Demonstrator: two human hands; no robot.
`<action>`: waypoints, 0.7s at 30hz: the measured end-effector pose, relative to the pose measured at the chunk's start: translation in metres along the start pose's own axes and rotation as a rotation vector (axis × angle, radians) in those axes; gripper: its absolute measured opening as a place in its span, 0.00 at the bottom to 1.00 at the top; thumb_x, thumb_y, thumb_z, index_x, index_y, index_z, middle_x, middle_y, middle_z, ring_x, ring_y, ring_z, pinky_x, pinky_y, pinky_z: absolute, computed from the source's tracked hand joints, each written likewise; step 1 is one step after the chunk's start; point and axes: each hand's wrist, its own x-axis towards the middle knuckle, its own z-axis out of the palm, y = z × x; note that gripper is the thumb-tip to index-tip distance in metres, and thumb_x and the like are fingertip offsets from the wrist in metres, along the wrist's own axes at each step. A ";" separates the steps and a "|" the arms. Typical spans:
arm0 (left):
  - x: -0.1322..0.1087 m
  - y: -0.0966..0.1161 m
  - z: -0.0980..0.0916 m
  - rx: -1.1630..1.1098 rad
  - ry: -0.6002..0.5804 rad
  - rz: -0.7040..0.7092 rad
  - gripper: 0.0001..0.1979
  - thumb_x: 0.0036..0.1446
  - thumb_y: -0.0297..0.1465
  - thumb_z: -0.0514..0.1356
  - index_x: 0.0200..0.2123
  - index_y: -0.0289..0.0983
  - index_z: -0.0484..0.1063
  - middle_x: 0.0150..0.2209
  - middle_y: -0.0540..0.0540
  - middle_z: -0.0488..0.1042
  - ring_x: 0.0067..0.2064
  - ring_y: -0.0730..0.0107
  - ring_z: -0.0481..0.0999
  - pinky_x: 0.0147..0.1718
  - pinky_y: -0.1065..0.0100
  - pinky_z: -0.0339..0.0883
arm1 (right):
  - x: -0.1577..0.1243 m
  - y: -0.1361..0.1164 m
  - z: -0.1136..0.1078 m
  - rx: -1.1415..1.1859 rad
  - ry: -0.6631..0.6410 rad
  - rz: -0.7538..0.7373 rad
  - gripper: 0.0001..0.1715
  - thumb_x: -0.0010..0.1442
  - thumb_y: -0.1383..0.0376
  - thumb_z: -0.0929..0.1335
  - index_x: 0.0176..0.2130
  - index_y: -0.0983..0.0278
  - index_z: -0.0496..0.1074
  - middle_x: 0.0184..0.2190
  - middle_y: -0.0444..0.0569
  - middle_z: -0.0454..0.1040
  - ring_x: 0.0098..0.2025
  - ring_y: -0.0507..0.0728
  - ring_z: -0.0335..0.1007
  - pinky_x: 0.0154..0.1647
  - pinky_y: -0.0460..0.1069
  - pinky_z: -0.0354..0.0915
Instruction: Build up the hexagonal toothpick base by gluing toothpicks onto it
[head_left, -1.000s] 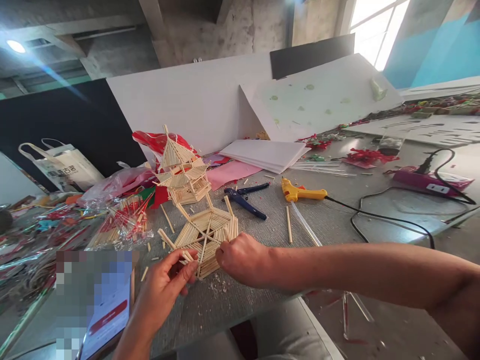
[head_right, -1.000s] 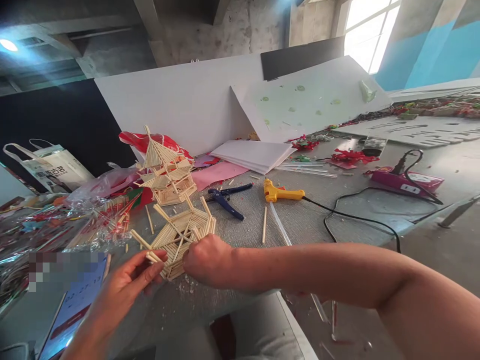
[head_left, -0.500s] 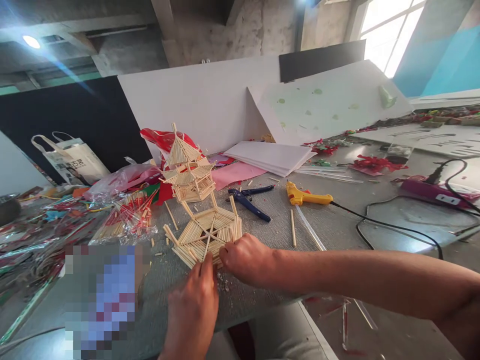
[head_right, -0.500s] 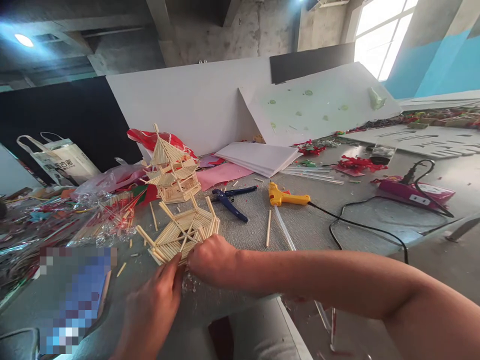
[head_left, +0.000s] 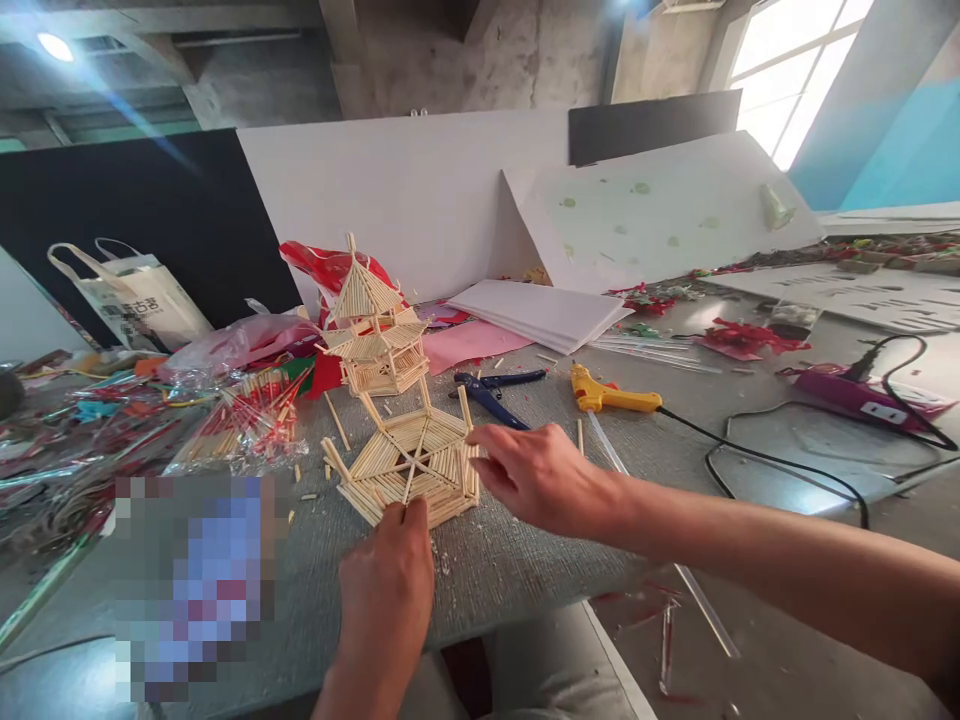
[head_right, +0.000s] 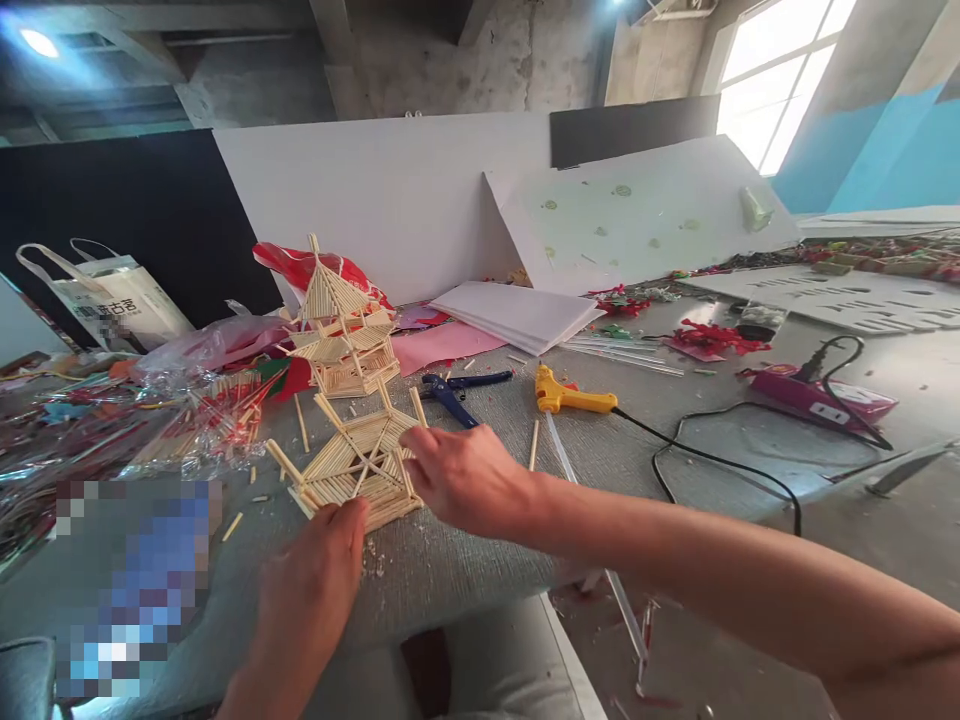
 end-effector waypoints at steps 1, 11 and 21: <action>0.000 0.000 0.000 -0.011 0.006 0.005 0.11 0.58 0.26 0.49 0.33 0.39 0.70 0.27 0.48 0.73 0.24 0.70 0.74 0.18 0.73 0.55 | 0.001 0.003 -0.004 0.046 0.009 0.043 0.13 0.58 0.67 0.59 0.41 0.70 0.66 0.25 0.45 0.69 0.22 0.47 0.57 0.22 0.46 0.48; -0.003 0.002 0.003 0.003 0.082 -0.005 0.12 0.57 0.24 0.50 0.36 0.40 0.72 0.29 0.49 0.74 0.25 0.70 0.75 0.19 0.72 0.59 | 0.012 0.023 -0.004 0.388 -0.157 0.124 0.17 0.49 0.70 0.65 0.42 0.70 0.70 0.28 0.46 0.71 0.26 0.48 0.63 0.29 0.43 0.58; -0.009 -0.001 0.009 0.120 0.162 0.045 0.15 0.58 0.24 0.49 0.38 0.42 0.73 0.32 0.49 0.76 0.27 0.71 0.76 0.20 0.73 0.61 | -0.006 0.127 -0.046 -0.067 -0.064 0.475 0.16 0.54 0.65 0.62 0.42 0.67 0.70 0.32 0.49 0.73 0.31 0.52 0.66 0.32 0.45 0.57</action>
